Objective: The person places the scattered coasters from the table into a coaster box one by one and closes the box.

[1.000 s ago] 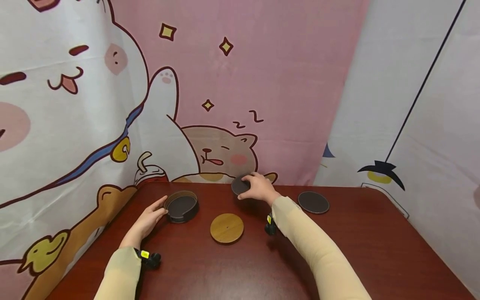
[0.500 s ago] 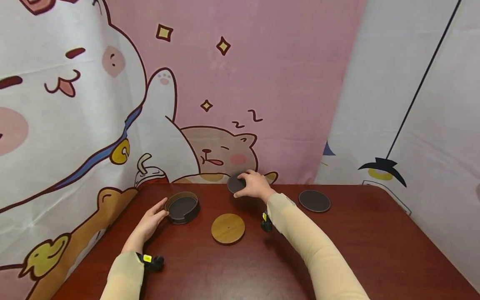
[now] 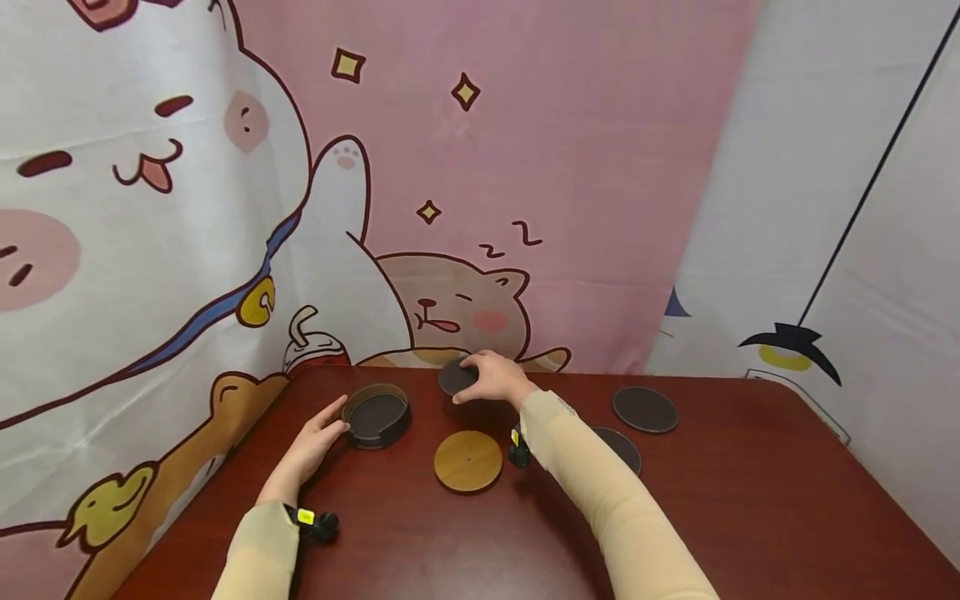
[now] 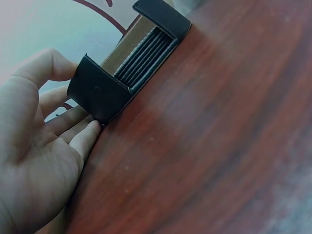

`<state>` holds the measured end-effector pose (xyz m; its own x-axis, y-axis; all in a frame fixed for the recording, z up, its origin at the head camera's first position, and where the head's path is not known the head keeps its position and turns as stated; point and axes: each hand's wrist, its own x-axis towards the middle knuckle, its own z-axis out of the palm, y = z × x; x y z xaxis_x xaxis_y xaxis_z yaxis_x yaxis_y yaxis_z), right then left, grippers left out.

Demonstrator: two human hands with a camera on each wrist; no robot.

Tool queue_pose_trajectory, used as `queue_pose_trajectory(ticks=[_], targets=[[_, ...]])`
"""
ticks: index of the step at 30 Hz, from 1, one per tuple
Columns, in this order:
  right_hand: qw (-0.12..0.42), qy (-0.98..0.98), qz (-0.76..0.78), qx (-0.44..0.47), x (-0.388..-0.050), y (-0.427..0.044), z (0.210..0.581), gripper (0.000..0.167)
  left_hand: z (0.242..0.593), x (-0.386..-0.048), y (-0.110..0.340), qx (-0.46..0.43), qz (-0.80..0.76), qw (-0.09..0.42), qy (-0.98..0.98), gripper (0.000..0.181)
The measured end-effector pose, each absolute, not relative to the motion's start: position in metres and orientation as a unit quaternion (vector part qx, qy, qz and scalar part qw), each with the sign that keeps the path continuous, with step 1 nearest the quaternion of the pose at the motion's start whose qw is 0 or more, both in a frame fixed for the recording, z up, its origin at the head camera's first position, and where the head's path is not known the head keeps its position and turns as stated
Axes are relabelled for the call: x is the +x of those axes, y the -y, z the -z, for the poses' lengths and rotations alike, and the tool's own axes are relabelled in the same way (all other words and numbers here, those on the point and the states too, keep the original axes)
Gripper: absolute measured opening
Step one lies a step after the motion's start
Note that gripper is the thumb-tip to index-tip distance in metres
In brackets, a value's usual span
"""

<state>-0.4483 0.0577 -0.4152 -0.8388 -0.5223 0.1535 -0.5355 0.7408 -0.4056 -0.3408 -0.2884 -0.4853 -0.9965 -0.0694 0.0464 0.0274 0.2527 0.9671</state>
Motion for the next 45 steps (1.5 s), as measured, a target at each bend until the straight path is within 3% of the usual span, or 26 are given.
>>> queue_pose_trajectory(ticks=[19, 29, 45], targets=[[-0.021, 0.92, -0.2, 0.335, -0.428, 0.005, 0.426, 0.075, 0.464, -0.314, 0.273, 0.005, 0.623, 0.022, 0.782, 0.065], [-0.046, 0.916, -0.202, 0.343, -0.421, 0.019, 0.429, 0.073, 0.493, -0.333, 0.286, 0.01, 0.615, 0.04, 0.787, 0.066], [-0.039, 0.908, -0.201, 0.365, -0.421, 0.037, 0.426, 0.067, 0.476, -0.334, 0.285, 0.004, 0.611, 0.044, 0.79, 0.066]])
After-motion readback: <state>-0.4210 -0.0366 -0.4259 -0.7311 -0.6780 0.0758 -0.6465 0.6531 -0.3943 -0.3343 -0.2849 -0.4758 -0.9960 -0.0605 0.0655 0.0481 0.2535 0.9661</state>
